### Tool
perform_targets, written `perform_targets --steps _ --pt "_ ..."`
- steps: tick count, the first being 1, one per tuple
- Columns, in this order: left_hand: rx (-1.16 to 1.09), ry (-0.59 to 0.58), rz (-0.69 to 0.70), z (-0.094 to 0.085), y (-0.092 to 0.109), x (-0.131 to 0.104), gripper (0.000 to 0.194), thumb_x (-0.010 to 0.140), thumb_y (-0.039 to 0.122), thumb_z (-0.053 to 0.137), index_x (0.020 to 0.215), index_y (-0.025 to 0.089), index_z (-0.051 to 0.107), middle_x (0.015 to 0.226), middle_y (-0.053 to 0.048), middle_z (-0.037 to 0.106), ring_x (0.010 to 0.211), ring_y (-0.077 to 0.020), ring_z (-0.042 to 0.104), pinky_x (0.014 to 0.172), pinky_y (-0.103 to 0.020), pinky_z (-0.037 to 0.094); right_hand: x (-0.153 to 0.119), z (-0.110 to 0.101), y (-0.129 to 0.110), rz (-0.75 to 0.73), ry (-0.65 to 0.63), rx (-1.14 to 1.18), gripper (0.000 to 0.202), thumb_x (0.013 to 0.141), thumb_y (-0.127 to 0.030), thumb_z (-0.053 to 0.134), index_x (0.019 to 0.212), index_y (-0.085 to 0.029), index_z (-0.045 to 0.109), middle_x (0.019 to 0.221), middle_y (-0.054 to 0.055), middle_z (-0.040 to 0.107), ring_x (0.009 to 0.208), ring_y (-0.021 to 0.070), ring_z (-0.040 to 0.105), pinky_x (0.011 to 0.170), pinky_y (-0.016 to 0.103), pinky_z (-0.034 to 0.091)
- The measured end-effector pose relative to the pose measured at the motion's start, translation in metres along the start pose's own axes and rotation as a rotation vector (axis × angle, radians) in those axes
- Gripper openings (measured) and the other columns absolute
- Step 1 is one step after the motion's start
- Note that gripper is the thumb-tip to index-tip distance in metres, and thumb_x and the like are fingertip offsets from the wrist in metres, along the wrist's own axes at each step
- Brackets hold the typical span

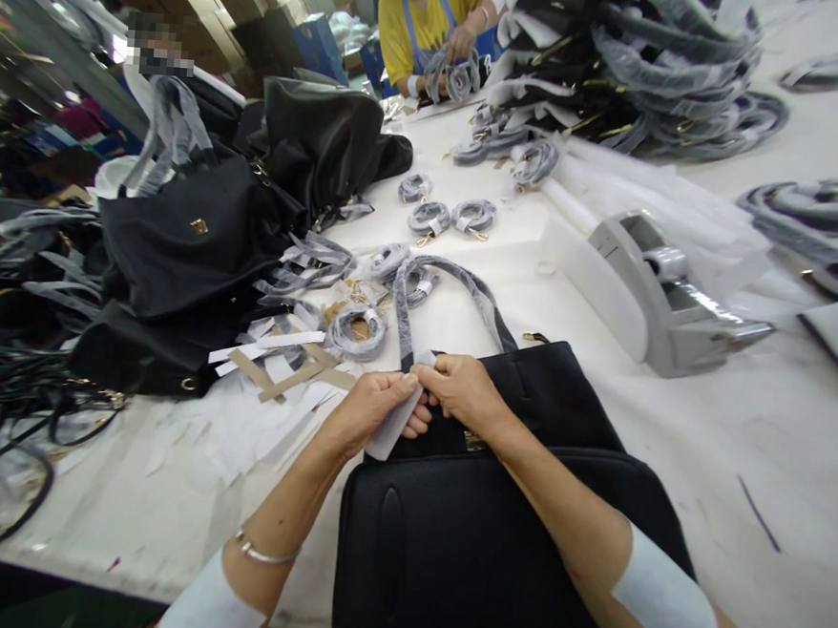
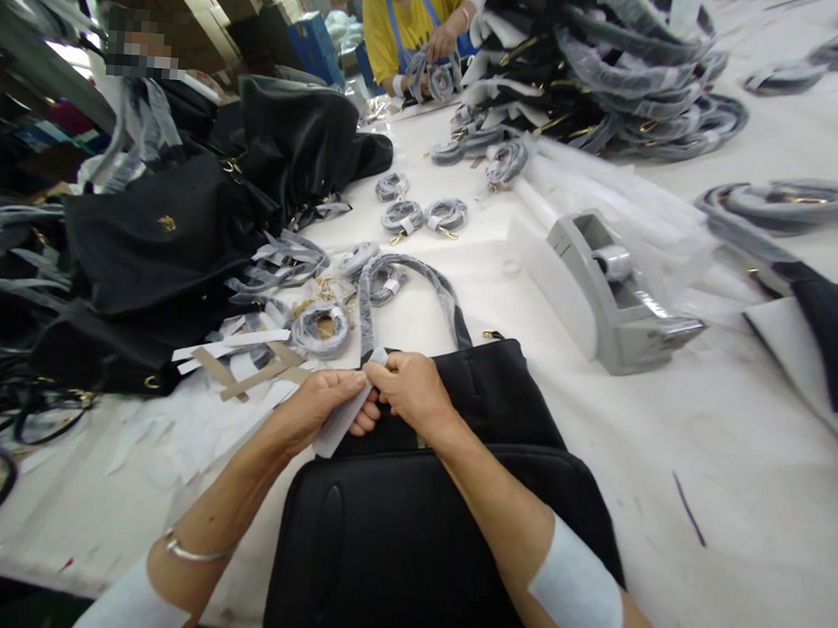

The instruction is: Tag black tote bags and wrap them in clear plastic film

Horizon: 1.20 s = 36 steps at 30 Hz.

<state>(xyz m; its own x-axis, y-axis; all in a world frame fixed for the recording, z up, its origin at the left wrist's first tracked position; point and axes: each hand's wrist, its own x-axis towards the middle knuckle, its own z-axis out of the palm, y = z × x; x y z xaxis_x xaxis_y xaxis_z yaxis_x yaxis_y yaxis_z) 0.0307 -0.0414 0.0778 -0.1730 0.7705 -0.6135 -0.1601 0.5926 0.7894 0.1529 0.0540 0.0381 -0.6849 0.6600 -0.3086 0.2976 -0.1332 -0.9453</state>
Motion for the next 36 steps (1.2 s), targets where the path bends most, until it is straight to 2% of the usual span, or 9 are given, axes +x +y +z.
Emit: perform_targets --steps 3,6,11,15,20,22,25,31,36 --pt "-0.004 0.01 0.0 -0.001 0.0 0.003 0.053 0.066 0.06 0.074 0.078 0.01 0.064 0.066 -0.008 0.068 0.054 -0.0141 0.064 0.052 -0.022 0.051 -0.003 0.002 0.002 -0.115 0.084 -0.147 0.035 0.082 -0.043 0.056 0.059 -0.017 0.056 0.05 -0.004 0.054 0.04 0.0061 0.044 0.041 0.018 0.029" --pt "-0.032 0.019 0.008 -0.003 -0.003 0.006 0.05 0.065 0.057 0.076 0.079 0.01 0.064 0.066 -0.007 0.068 0.053 -0.0132 0.063 0.051 -0.022 0.05 -0.006 0.002 0.0 -0.17 0.084 -0.197 0.037 0.087 -0.044 0.052 0.06 -0.018 0.056 0.051 -0.003 0.055 0.042 0.007 0.046 0.044 0.019 0.032" --pt "-0.036 0.055 0.023 -0.003 -0.006 0.008 0.045 0.067 0.055 0.074 0.075 0.013 0.06 0.057 -0.005 0.066 0.045 -0.0111 0.059 0.046 -0.019 0.046 -0.006 -0.002 -0.001 -0.076 0.047 -0.097 0.048 0.094 -0.048 0.037 0.062 -0.018 0.057 0.048 -0.001 0.057 0.035 0.0074 0.048 0.043 0.019 0.037" --pt "-0.006 0.084 0.01 0.002 -0.006 0.004 0.044 0.068 0.054 0.072 0.075 0.012 0.062 0.057 -0.005 0.067 0.044 -0.0116 0.059 0.045 -0.019 0.046 -0.001 -0.007 0.002 -0.039 0.018 -0.046 0.049 0.094 -0.046 0.036 0.063 -0.016 0.06 0.051 0.001 0.062 0.035 0.0075 0.05 0.037 0.017 0.037" --pt "-0.036 0.084 -0.016 0.004 -0.006 0.0 0.049 0.065 0.056 0.075 0.077 0.011 0.062 0.062 -0.008 0.069 0.049 -0.0129 0.063 0.048 -0.02 0.049 0.005 -0.013 -0.001 0.07 0.013 0.099 0.045 0.093 -0.047 0.041 0.067 -0.015 0.058 0.054 0.001 0.064 0.031 0.0068 0.047 0.029 0.016 0.034" --pt "-0.053 0.082 -0.003 0.004 -0.006 -0.001 0.05 0.065 0.057 0.075 0.079 0.011 0.062 0.065 -0.008 0.069 0.051 -0.013 0.063 0.05 -0.02 0.05 0.005 -0.013 -0.003 0.104 -0.082 0.14 0.041 0.091 -0.047 0.048 0.068 -0.015 0.058 0.057 0.001 0.064 0.031 0.0059 0.047 0.027 0.016 0.033" --pt "-0.046 0.064 0.023 0.004 -0.007 -0.003 0.051 0.066 0.058 0.075 0.08 0.011 0.061 0.068 -0.008 0.07 0.054 -0.0139 0.064 0.052 -0.022 0.052 0.003 -0.01 -0.005 0.133 -0.214 0.119 0.034 0.085 -0.039 0.06 0.061 -0.015 0.054 0.049 -0.003 0.058 0.031 0.005 0.046 0.027 0.014 0.031" --pt "0.041 0.007 -0.021 -0.009 -0.014 -0.017 0.055 0.076 0.064 0.063 0.093 0.012 0.062 0.082 -0.012 0.073 0.063 -0.0178 0.069 0.057 -0.026 0.055 0.0 -0.011 -0.01 0.175 -0.165 0.138 0.026 0.084 -0.028 0.062 0.063 -0.016 0.053 0.05 -0.006 0.056 0.03 0.0026 0.043 0.027 0.013 0.028" --pt "0.049 0.05 -0.07 -0.015 -0.02 -0.025 0.051 0.069 0.06 0.071 0.083 0.012 0.061 0.079 -0.013 0.074 0.062 -0.0169 0.068 0.054 -0.022 0.052 0.0 -0.006 -0.005 0.121 -0.2 0.089 0.022 0.085 -0.028 0.06 0.067 -0.016 0.054 0.051 -0.006 0.055 0.029 0.0033 0.043 0.027 0.014 0.028"
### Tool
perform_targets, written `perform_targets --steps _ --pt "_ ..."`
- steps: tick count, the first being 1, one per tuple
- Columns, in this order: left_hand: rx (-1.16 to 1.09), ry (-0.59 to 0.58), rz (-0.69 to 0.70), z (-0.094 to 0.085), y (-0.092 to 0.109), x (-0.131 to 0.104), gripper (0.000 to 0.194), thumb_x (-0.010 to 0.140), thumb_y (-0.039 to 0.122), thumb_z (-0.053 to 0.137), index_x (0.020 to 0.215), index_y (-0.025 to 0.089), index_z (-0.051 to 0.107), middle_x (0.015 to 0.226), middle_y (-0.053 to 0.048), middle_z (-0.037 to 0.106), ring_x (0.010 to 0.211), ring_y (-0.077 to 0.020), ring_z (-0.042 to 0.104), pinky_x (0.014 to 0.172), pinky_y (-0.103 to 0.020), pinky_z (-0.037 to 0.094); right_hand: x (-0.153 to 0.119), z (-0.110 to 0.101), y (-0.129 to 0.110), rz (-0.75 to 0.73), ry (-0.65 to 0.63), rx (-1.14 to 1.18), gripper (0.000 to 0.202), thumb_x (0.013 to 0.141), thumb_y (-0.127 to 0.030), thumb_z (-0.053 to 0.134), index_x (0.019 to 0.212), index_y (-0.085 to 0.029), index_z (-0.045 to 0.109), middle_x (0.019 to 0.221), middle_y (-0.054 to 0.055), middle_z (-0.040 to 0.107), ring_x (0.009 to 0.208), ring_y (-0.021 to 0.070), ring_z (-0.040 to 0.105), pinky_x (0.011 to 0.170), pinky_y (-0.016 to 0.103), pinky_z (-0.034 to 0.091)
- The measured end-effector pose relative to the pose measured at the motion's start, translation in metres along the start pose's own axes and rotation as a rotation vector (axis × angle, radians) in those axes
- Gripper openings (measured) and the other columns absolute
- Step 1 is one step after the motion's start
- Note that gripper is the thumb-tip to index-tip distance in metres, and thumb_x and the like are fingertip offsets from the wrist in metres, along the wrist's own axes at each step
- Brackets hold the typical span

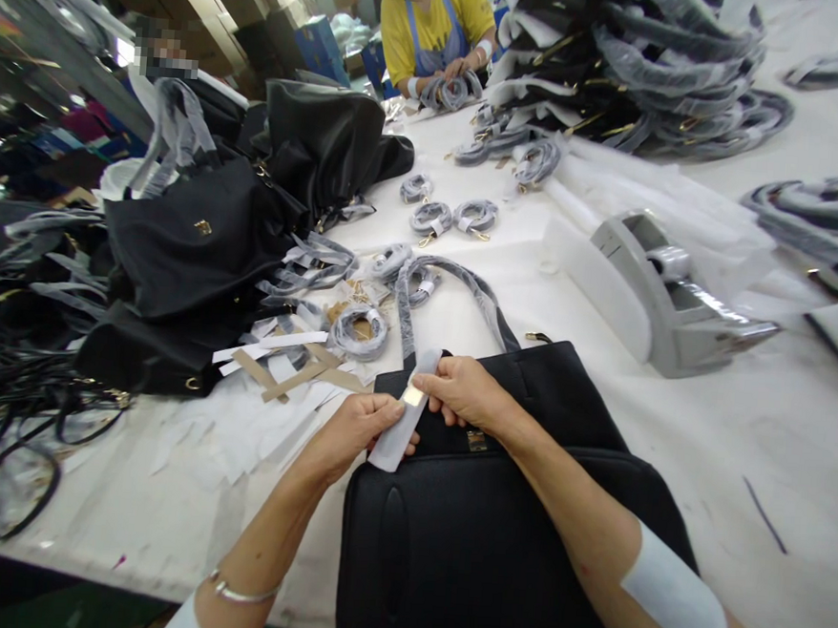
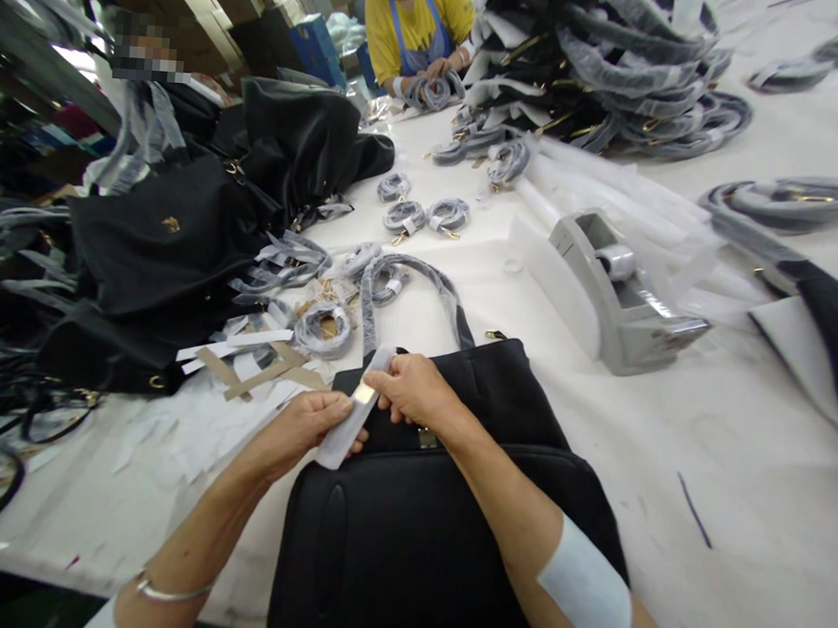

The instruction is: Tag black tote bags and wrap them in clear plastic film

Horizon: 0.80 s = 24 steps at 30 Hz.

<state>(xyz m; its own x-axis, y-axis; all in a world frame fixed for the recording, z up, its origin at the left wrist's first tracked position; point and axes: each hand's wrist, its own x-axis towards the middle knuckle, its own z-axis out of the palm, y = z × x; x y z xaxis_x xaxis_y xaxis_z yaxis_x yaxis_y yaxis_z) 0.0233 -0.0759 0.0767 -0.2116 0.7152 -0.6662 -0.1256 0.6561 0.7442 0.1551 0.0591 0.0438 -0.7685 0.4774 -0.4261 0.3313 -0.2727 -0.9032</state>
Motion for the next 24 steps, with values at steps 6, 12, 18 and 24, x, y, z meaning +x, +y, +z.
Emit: perform_targets --steps 6,12,18,24 --pt "-0.084 0.031 0.026 0.009 0.005 0.016 0.05 0.064 0.057 0.077 0.079 0.011 0.062 0.073 -0.01 0.072 0.058 -0.0148 0.067 0.056 -0.023 0.054 0.004 0.005 0.01 -0.049 0.005 -0.072 0.019 0.084 -0.031 0.058 0.071 -0.017 0.055 0.052 -0.006 0.056 0.031 0.0054 0.046 0.028 0.015 0.03" --pt "-0.086 0.061 0.114 0.012 0.014 0.031 0.046 0.064 0.054 0.077 0.075 0.012 0.059 0.065 -0.006 0.07 0.052 -0.0135 0.065 0.052 -0.022 0.053 0.005 0.004 0.006 -0.034 0.045 0.013 0.033 0.089 -0.039 0.05 0.063 -0.018 0.051 0.045 -0.006 0.053 0.029 0.005 0.043 0.028 0.015 0.031" --pt "-0.06 0.111 0.107 0.021 0.018 0.026 0.047 0.061 0.055 0.076 0.072 0.014 0.056 0.055 -0.003 0.067 0.043 -0.0112 0.06 0.044 -0.018 0.047 0.01 0.001 0.013 -0.066 0.179 0.009 0.047 0.092 -0.046 0.039 0.059 -0.017 0.055 0.038 -0.003 0.051 0.027 0.0074 0.042 0.029 0.018 0.033" --pt "-0.059 0.153 0.116 0.021 0.023 0.027 0.047 0.063 0.057 0.074 0.073 0.015 0.057 0.057 -0.004 0.068 0.044 -0.0118 0.06 0.044 -0.018 0.047 0.006 -0.006 0.006 -0.078 0.092 0.159 0.044 0.089 -0.051 0.049 0.065 -0.015 0.056 0.057 0.0 0.062 0.031 0.0057 0.046 0.027 0.017 0.033"
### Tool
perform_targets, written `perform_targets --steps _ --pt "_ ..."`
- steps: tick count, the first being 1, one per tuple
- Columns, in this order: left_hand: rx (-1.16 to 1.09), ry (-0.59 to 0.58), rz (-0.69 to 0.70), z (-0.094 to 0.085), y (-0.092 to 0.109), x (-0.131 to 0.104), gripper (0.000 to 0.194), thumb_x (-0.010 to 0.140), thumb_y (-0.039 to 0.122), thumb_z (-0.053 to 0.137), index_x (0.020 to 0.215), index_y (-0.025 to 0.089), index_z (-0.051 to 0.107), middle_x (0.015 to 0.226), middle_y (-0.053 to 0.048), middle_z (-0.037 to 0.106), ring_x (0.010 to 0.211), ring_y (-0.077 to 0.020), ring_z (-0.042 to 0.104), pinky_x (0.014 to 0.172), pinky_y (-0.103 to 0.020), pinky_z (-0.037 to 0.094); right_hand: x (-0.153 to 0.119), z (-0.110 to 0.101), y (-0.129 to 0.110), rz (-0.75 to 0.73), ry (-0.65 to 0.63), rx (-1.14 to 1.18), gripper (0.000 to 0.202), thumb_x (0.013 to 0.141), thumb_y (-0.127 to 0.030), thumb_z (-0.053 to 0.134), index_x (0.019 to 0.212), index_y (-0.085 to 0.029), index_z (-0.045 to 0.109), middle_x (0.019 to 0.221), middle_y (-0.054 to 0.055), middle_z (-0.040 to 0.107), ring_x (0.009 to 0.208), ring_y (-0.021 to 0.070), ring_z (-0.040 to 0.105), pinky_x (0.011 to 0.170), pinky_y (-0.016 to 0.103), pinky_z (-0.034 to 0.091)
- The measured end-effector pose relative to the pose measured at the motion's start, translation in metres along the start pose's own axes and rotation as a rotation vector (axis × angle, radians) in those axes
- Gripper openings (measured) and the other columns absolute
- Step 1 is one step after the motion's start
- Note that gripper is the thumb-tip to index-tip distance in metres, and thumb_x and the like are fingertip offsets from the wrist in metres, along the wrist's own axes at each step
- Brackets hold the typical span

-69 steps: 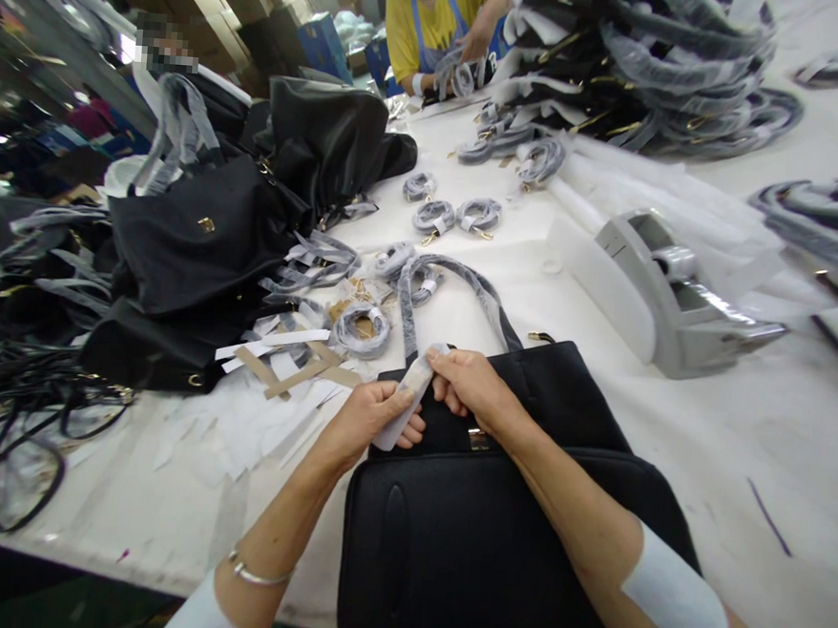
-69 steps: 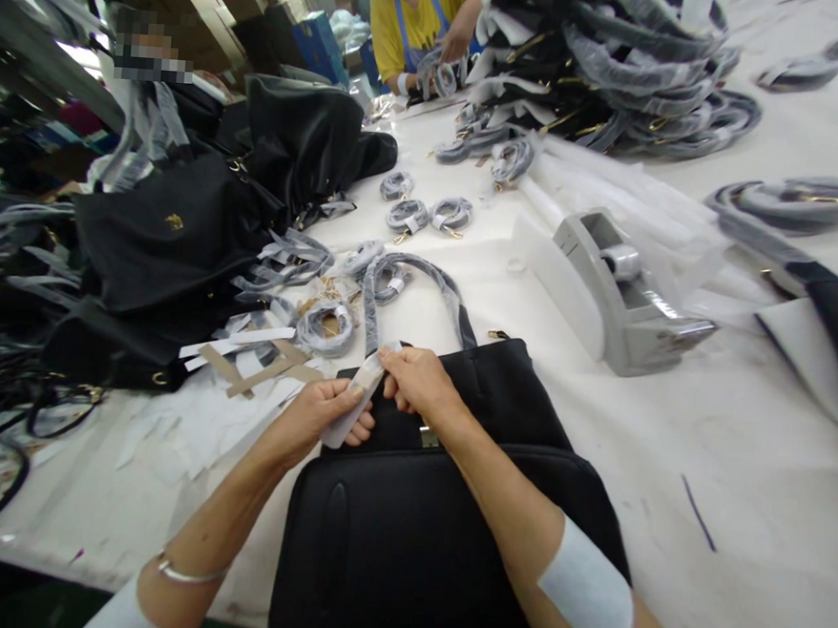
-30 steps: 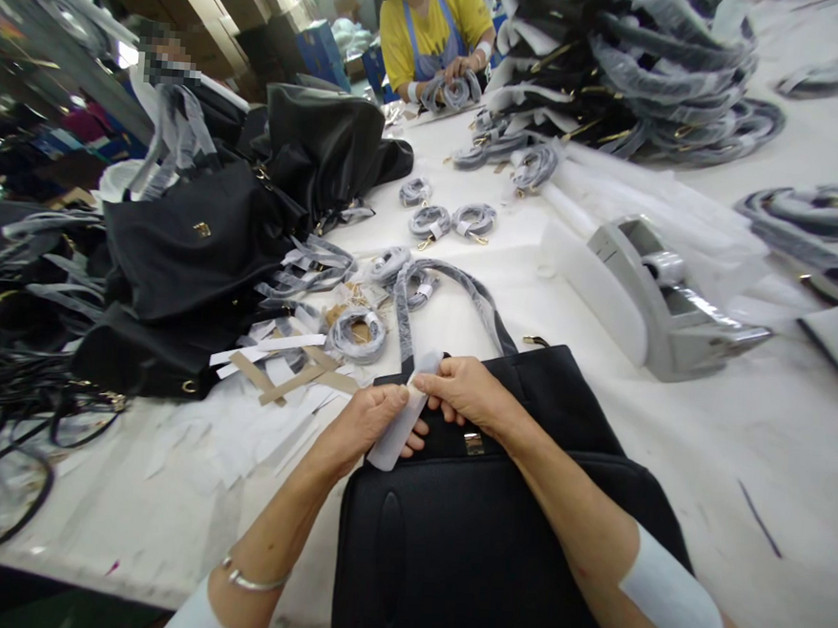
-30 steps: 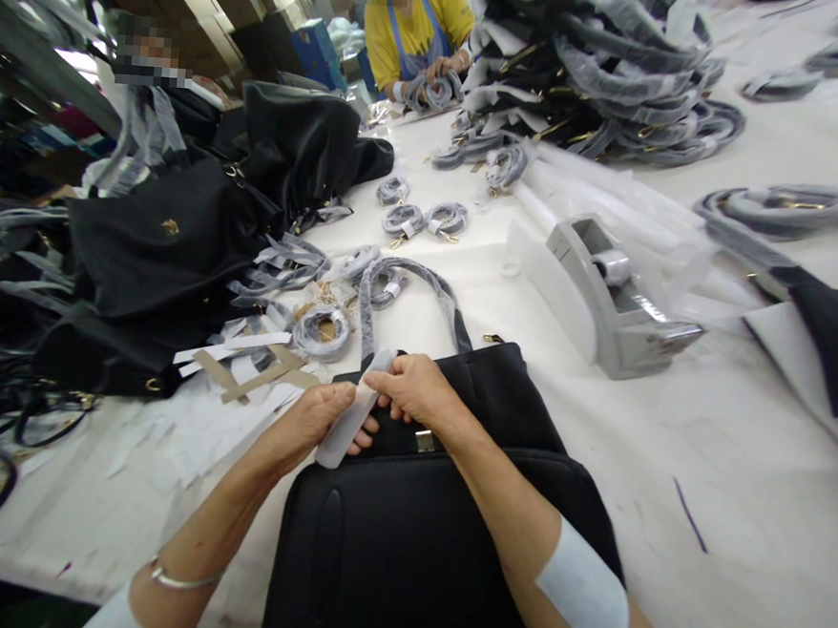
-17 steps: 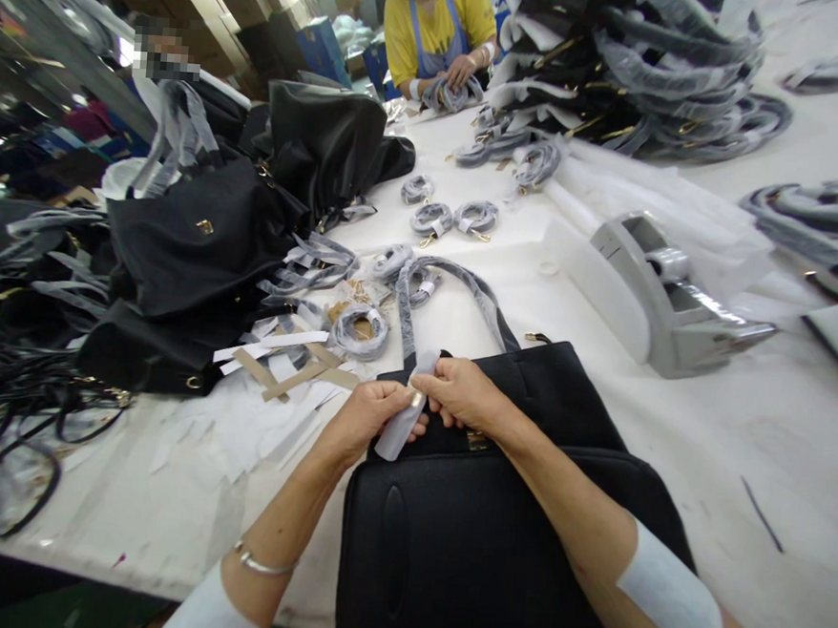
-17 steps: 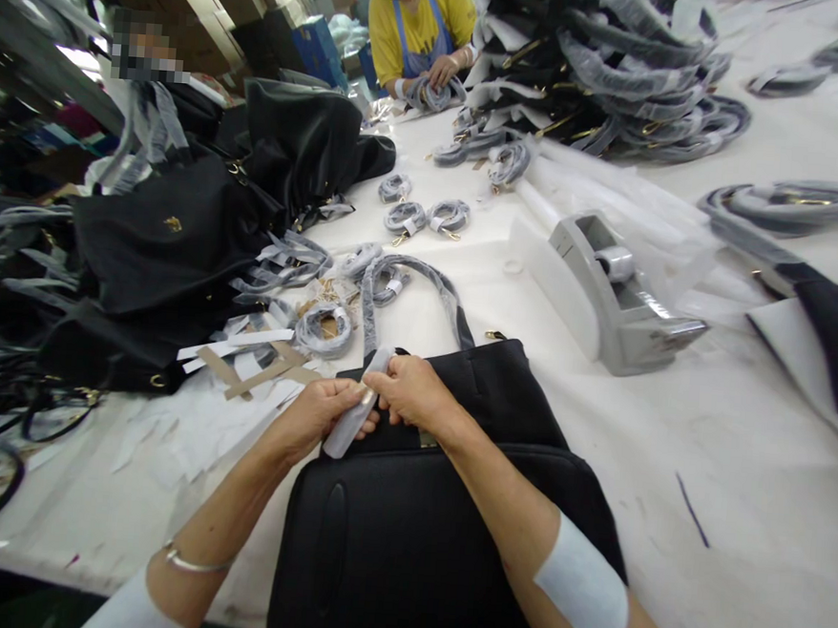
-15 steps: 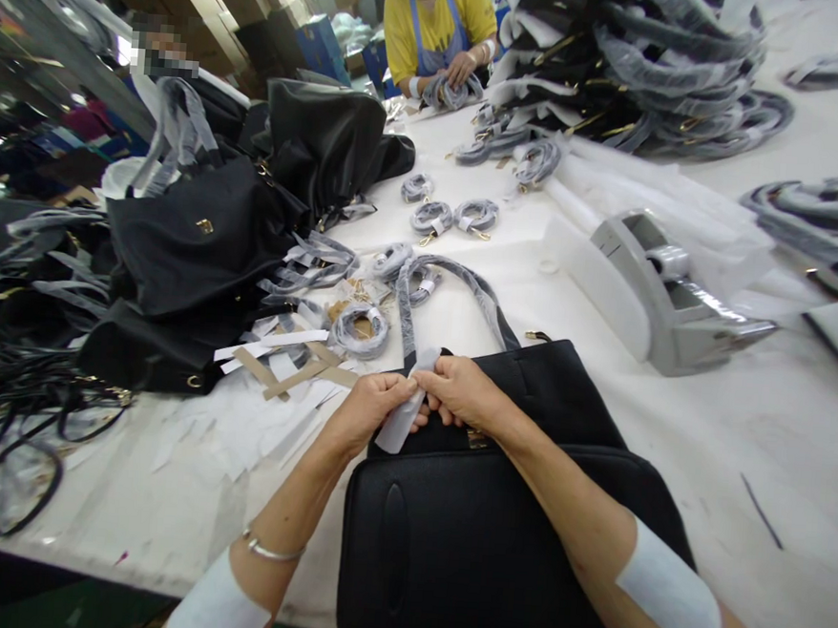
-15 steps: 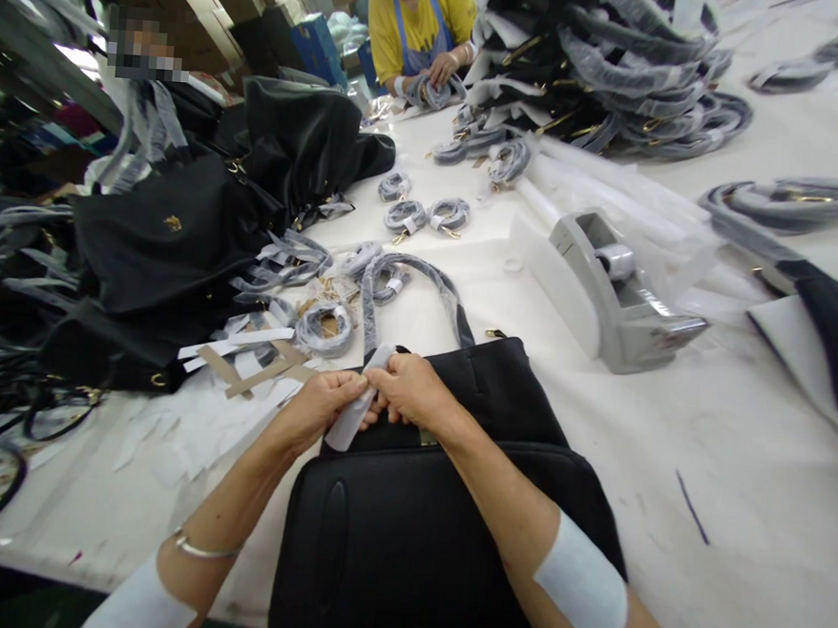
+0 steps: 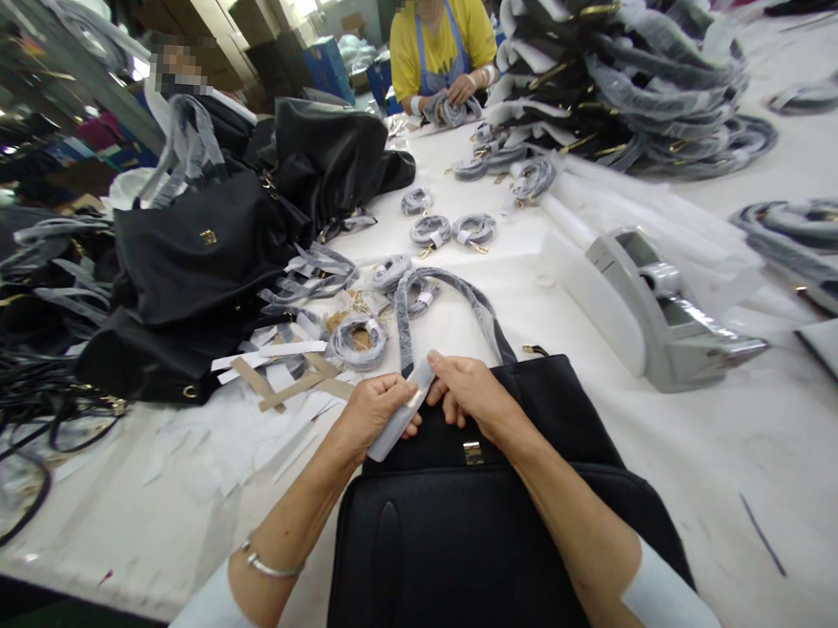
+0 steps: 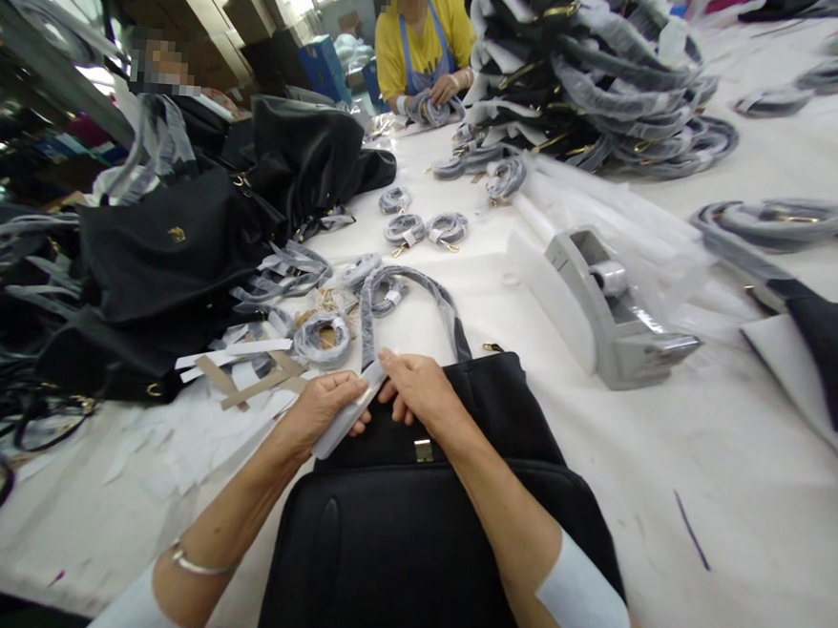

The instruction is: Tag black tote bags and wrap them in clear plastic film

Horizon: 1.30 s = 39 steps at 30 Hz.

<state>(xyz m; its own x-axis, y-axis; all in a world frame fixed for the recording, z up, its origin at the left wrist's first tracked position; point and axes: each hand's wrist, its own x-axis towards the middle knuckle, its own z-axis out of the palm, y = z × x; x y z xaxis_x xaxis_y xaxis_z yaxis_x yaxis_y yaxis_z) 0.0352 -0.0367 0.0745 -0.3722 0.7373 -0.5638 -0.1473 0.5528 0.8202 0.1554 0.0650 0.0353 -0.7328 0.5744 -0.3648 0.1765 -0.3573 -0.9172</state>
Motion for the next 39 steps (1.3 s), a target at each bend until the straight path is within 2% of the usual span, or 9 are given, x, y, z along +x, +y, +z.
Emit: perform_targets --steps 3,5,11,18,21,25,29,35,39 --pt "0.001 -0.022 0.02 -0.002 0.004 0.003 0.048 0.064 0.058 0.073 0.074 0.014 0.06 0.059 -0.005 0.067 0.046 -0.012 0.06 0.045 -0.019 0.047 -0.004 0.001 -0.004 0.001 -0.098 0.088 0.037 0.078 -0.049 0.067 0.069 -0.015 0.056 0.055 -0.003 0.061 0.034 0.0054 0.048 0.029 0.015 0.035" --pt "0.008 -0.061 0.007 -0.004 0.004 0.002 0.05 0.068 0.062 0.07 0.077 0.013 0.062 0.062 -0.006 0.068 0.048 -0.0135 0.062 0.047 -0.021 0.049 -0.005 0.001 -0.005 0.004 -0.075 0.125 0.034 0.076 -0.044 0.07 0.068 -0.015 0.055 0.047 -0.004 0.058 0.033 0.0054 0.048 0.031 0.014 0.037" --pt "0.108 -0.129 -0.022 -0.017 -0.004 -0.011 0.049 0.069 0.061 0.07 0.075 0.013 0.062 0.066 -0.008 0.07 0.056 -0.0174 0.066 0.05 -0.023 0.051 -0.006 0.003 -0.01 0.021 0.075 0.079 0.022 0.083 -0.027 0.063 0.065 -0.015 0.055 0.042 -0.004 0.057 0.029 0.0055 0.046 0.031 0.014 0.037" --pt "0.09 -0.08 0.065 -0.006 -0.008 -0.001 0.044 0.073 0.056 0.07 0.071 0.013 0.061 0.06 -0.007 0.069 0.05 -0.0132 0.062 0.048 -0.02 0.045 -0.006 0.011 -0.007 0.041 0.009 0.118 0.017 0.084 -0.02 0.061 0.068 -0.014 0.055 0.044 -0.003 0.059 0.035 0.0077 0.054 0.032 0.013 0.041" --pt "0.073 -0.063 0.081 -0.006 -0.005 0.001 0.049 0.074 0.062 0.065 0.074 0.013 0.062 0.061 -0.007 0.069 0.05 -0.0137 0.062 0.049 -0.021 0.048 -0.005 0.012 -0.007 0.053 0.024 0.171 0.015 0.085 -0.018 0.059 0.071 -0.014 0.055 0.046 -0.003 0.06 0.039 0.0086 0.058 0.033 0.013 0.045" --pt "0.034 -0.025 0.041 -0.022 -0.008 -0.014 0.06 0.074 0.071 0.057 0.085 0.013 0.063 0.071 -0.009 0.07 0.058 -0.0178 0.066 0.049 -0.025 0.053 -0.005 0.009 -0.011 0.059 0.064 0.28 0.01 0.085 -0.016 0.058 0.076 -0.013 0.058 0.053 -0.001 0.064 0.043 0.0088 0.06 0.038 0.014 0.05" --pt "0.055 -0.023 -0.063 -0.036 -0.019 -0.033 0.055 0.071 0.066 0.065 0.073 0.012 0.062 0.061 -0.008 0.067 0.049 -0.0142 0.062 0.043 -0.02 0.047 -0.005 0.006 -0.014 0.072 0.077 0.33 0.013 0.086 -0.017 0.059 0.074 -0.013 0.057 0.052 -0.001 0.063 0.042 0.0086 0.059 0.039 0.015 0.052" --pt "-0.003 -0.035 -0.007 -0.017 -0.015 -0.032 0.041 0.07 0.052 0.072 0.068 0.014 0.058 0.059 -0.005 0.066 0.044 -0.0104 0.058 0.04 -0.017 0.043 -0.005 0.015 -0.007 0.083 0.041 0.275 0.012 0.085 -0.018 0.059 0.074 -0.013 0.057 0.049 -0.002 0.062 0.039 0.009 0.058 0.037 0.016 0.05" --pt "0.002 0.007 0.022 -0.002 -0.013 -0.026 0.042 0.071 0.054 0.069 0.067 0.015 0.054 0.061 -0.003 0.065 0.044 -0.0093 0.057 0.04 -0.017 0.042 -0.004 0.013 -0.007 0.081 0.017 0.207 0.019 0.083 -0.024 0.064 0.069 -0.015 0.054 0.049 -0.002 0.062 0.04 0.0099 0.058 0.036 0.017 0.049"
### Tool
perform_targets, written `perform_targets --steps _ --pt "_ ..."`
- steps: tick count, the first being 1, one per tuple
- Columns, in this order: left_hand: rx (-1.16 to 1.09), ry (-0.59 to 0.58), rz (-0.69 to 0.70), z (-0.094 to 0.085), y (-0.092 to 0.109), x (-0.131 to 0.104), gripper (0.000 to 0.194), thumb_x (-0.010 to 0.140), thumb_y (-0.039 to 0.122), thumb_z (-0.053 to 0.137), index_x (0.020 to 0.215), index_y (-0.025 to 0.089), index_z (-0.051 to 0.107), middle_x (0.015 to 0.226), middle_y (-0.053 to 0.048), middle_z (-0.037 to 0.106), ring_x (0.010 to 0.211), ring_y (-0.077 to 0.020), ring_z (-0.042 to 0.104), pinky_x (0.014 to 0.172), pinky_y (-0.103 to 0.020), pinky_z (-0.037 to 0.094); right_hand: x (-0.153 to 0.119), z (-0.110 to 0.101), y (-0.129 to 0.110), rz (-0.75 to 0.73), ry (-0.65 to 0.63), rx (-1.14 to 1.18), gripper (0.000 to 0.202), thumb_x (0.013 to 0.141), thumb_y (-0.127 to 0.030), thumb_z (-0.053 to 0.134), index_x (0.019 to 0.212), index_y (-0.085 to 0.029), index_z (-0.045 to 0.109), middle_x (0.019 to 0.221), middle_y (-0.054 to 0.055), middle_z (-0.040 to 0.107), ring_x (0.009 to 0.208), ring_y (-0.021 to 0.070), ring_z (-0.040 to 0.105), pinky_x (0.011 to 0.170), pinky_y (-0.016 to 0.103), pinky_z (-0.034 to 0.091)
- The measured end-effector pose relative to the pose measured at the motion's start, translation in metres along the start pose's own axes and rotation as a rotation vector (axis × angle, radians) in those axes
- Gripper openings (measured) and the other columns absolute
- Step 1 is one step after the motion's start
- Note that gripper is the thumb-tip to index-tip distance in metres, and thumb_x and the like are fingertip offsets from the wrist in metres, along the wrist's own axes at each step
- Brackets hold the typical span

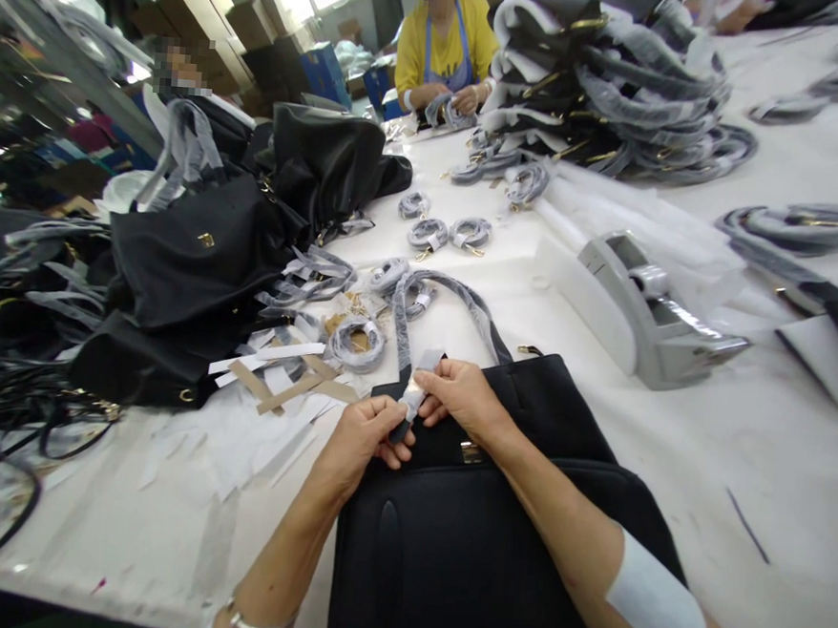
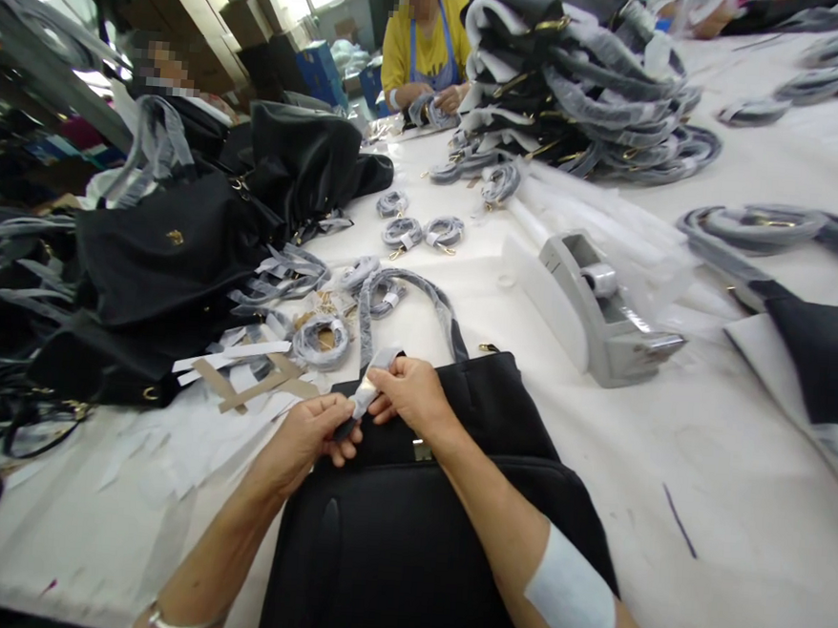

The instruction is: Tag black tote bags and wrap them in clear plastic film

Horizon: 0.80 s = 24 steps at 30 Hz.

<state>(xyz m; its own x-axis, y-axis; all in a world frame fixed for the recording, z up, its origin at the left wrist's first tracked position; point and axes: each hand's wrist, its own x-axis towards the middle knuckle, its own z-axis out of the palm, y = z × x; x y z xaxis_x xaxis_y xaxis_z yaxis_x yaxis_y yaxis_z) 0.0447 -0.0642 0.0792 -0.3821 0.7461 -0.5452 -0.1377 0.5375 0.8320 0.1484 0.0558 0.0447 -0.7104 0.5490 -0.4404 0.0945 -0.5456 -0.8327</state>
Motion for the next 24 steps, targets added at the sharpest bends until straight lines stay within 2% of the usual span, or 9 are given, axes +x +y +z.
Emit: perform_targets --steps 2,4,7,8,10,12,14,18,24 --pt "-0.018 0.024 0.012 0.0 -0.003 -0.001 0.046 0.072 0.058 0.067 0.068 0.015 0.053 0.057 0.0 0.06 0.041 -0.0082 0.054 0.038 -0.017 0.041 0.001 -0.008 -0.005 -0.006 -0.023 -0.068 0.024 0.082 -0.03 0.065 0.068 -0.015 0.054 0.053 0.0 0.064 0.04 0.0104 0.059 0.036 0.018 0.048" --pt "-0.098 0.04 0.023 -0.005 -0.006 -0.005 0.047 0.072 0.06 0.066 0.069 0.016 0.051 0.053 0.004 0.053 0.037 -0.006 0.048 0.035 -0.016 0.037 0.002 -0.019 -0.011 -0.045 0.022 -0.18 0.031 0.082 -0.04 0.065 0.065 -0.015 0.056 0.056 0.001 0.064 0.039 0.01 0.057 0.033 0.018 0.044" --pt "-0.303 0.041 0.011 -0.018 -0.006 -0.011 0.045 0.072 0.055 0.071 0.072 0.016 0.048 0.052 0.008 0.046 0.034 -0.0026 0.039 0.033 -0.013 0.029 0.001 -0.034 -0.018 -0.207 0.262 -0.342 0.037 0.08 -0.049 0.062 0.065 -0.016 0.058 0.057 0.0 0.062 0.04 0.0091 0.054 0.034 0.018 0.039" --pt "-0.366 0.034 0.002 -0.021 -0.004 -0.012 0.043 0.072 0.051 0.073 0.073 0.017 0.047 0.052 0.009 0.044 0.034 -0.0018 0.037 0.032 -0.012 0.028 0.001 -0.037 -0.019 -0.271 0.325 -0.386 0.033 0.08 -0.047 0.063 0.069 -0.017 0.061 0.059 -0.001 0.062 0.043 0.0095 0.055 0.037 0.018 0.041" --pt "-0.456 0.014 -0.004 -0.026 0.003 -0.014 0.041 0.073 0.046 0.074 0.072 0.016 0.046 0.052 0.009 0.043 0.034 -0.0007 0.035 0.032 -0.011 0.026 0.0 -0.039 -0.018 -0.391 0.36 -0.471 0.019 0.079 -0.037 0.063 0.082 -0.018 0.068 0.067 -0.001 0.065 0.052 0.0109 0.059 0.048 0.021 0.047" --pt "-0.498 -0.011 0.011 -0.027 0.011 -0.014 0.038 0.075 0.043 0.073 0.072 0.016 0.047 0.052 0.008 0.044 0.034 -0.0004 0.035 0.032 -0.01 0.027 0.0 -0.037 -0.016 -0.52 0.309 -0.562 0.021 0.078 -0.024 0.061 0.096 -0.021 0.071 0.079 0.0 0.068 0.063 0.012 0.061 0.062 0.024 0.05" --pt "-0.515 -0.03 0.031 -0.024 0.02 -0.011 0.036 0.076 0.041 0.073 0.072 0.015 0.049 0.053 0.007 0.046 0.034 -0.0005 0.036 0.032 -0.01 0.028 0.001 -0.034 -0.014 -0.624 0.253 -0.641 0.025 0.078 -0.017 0.058 0.099 -0.021 0.072 0.086 0.002 0.07 0.071 0.0127 0.062 0.072 0.026 0.05" --pt "-0.557 -0.04 0.086 -0.018 0.039 0.0 0.03 0.077 0.035 0.074 0.075 0.012 0.055 0.055 0.006 0.049 0.036 -0.0004 0.039 0.032 -0.009 0.031 0.0 -0.032 -0.013 -0.638 0.234 -0.691 0.021 0.079 -0.015 0.058 0.092 -0.021 0.074 0.088 0.003 0.071 0.075 0.0144 0.064 0.073 0.026 0.048" --pt "-0.518 -0.122 0.143 -0.007 0.071 0.022 0.023 0.074 0.026 0.076 0.081 0.008 0.062 0.063 0.002 0.057 0.039 0.0002 0.043 0.032 -0.008 0.032 -0.003 -0.035 -0.017 -0.67 0.35 -0.861 0.015 0.08 -0.016 0.058 0.083 -0.021 0.072 0.083 0.002 0.07 0.076 0.0154 0.063 0.075 0.027 0.044"
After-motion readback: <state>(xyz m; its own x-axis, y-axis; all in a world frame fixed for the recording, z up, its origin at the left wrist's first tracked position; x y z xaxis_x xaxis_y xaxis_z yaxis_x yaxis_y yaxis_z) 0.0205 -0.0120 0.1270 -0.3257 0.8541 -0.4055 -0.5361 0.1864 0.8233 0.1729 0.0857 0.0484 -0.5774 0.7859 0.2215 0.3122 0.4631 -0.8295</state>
